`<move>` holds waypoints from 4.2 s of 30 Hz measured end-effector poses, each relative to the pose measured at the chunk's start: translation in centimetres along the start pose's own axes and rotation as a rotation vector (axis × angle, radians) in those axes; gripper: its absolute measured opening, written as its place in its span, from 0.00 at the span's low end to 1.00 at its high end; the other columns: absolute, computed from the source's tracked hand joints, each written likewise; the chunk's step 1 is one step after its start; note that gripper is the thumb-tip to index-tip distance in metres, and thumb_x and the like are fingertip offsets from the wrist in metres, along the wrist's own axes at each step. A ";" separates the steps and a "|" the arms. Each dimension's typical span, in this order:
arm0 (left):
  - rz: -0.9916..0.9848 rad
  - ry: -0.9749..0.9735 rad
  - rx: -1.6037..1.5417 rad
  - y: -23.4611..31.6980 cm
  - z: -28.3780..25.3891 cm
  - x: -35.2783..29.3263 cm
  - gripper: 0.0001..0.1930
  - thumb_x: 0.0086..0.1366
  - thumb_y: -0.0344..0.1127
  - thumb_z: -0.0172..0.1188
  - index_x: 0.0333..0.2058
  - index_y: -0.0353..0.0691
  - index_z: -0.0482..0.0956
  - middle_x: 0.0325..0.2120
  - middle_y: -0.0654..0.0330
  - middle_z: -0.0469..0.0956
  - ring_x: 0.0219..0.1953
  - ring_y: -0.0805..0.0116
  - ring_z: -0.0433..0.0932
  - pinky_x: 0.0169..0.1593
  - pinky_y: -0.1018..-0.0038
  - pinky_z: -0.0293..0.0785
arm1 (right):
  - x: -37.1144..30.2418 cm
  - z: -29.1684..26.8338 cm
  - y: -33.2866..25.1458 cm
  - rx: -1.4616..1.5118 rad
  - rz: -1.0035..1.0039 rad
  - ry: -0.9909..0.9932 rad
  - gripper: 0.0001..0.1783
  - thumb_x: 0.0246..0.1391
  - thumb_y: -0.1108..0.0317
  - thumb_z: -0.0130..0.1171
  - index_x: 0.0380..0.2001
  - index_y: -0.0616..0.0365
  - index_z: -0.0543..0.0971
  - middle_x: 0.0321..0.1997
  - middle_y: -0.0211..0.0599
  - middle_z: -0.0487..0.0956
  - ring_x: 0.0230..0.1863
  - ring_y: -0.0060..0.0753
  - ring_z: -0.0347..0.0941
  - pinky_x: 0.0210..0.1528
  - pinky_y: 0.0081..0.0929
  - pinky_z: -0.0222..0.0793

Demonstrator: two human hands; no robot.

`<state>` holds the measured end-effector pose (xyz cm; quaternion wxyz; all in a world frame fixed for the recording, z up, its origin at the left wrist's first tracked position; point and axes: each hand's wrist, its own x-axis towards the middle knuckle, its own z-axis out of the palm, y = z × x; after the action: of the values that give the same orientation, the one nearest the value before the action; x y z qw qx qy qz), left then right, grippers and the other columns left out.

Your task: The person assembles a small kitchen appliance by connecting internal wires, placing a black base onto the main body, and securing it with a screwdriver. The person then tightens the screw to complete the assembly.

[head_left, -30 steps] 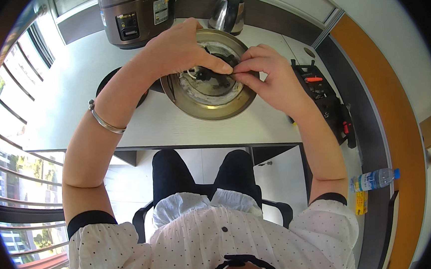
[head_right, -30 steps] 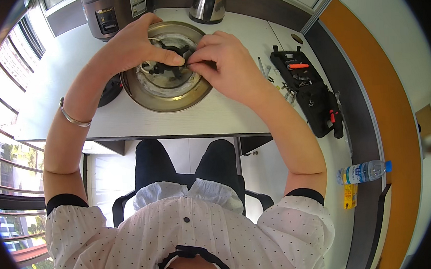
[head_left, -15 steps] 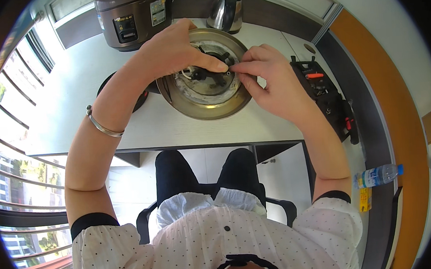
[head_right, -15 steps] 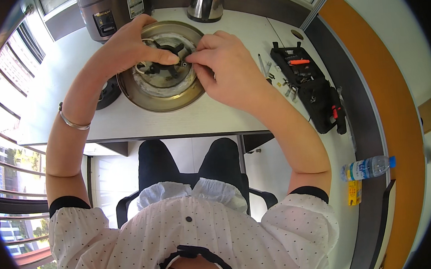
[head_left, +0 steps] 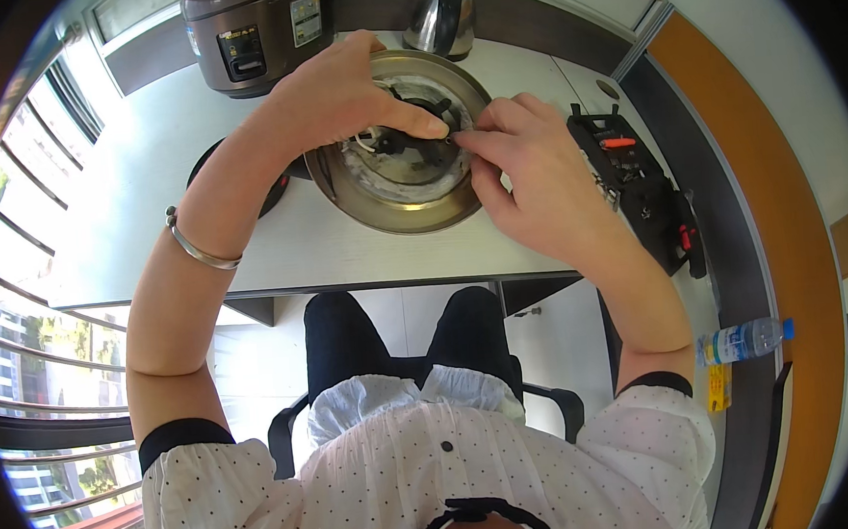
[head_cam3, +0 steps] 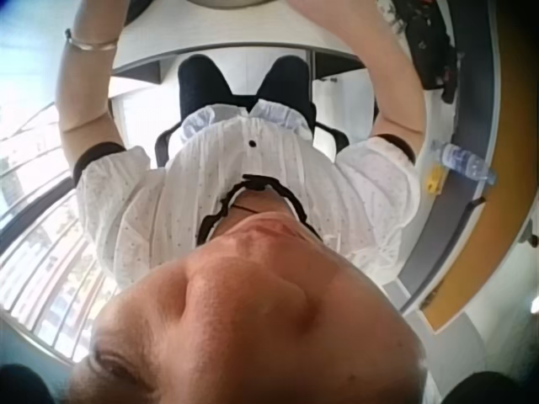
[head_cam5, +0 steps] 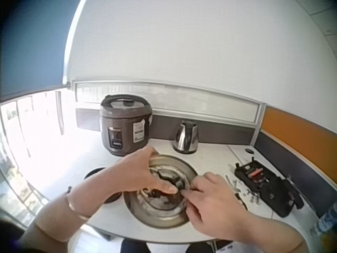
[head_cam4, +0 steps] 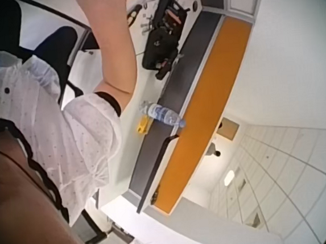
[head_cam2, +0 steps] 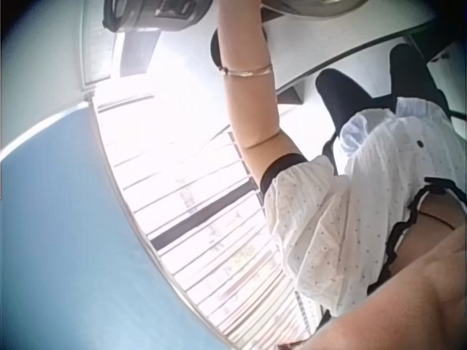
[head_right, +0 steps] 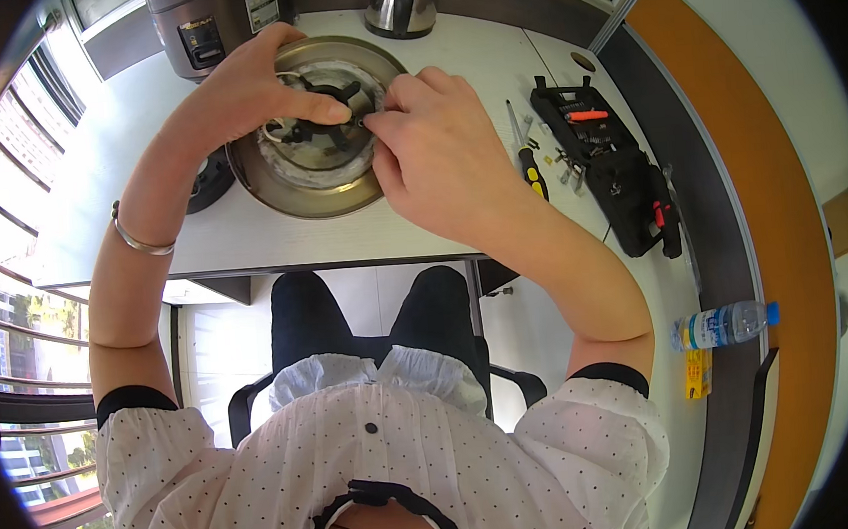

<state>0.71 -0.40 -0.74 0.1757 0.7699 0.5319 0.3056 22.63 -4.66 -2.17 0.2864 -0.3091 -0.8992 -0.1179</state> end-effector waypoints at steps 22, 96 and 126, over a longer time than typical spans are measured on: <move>-0.054 -0.055 -0.114 1.6 -0.3 -0.3 0.43 0.39 0.48 0.76 0.52 0.30 0.68 0.42 0.52 0.77 0.44 0.65 0.76 0.47 0.72 0.72 | -0.7 0.8 -0.6 0.026 0.061 0.091 0.08 0.41 0.69 0.59 0.26 0.62 0.79 0.29 0.41 0.73 0.37 0.44 0.68 0.41 0.38 0.64; -0.036 -0.025 0.050 0.8 0.2 -0.1 0.47 0.34 0.51 0.77 0.50 0.27 0.69 0.42 0.48 0.77 0.45 0.60 0.76 0.50 0.72 0.69 | 1.6 0.2 0.4 -0.036 0.097 -0.099 0.04 0.46 0.70 0.61 0.23 0.58 0.80 0.28 0.36 0.77 0.36 0.42 0.71 0.42 0.36 0.64; -0.030 -0.006 0.078 1.0 0.1 -0.4 0.49 0.34 0.55 0.76 0.51 0.28 0.69 0.43 0.46 0.76 0.47 0.58 0.76 0.51 0.71 0.69 | -0.4 -0.6 -0.7 -0.057 0.032 -0.024 0.11 0.40 0.74 0.60 0.31 0.62 0.83 0.32 0.37 0.74 0.39 0.40 0.67 0.44 0.36 0.62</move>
<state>1.41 -1.17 -0.32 0.1519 0.7692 0.5541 0.2797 22.74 -5.61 -1.94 0.2687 -0.3330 -0.8937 -0.1350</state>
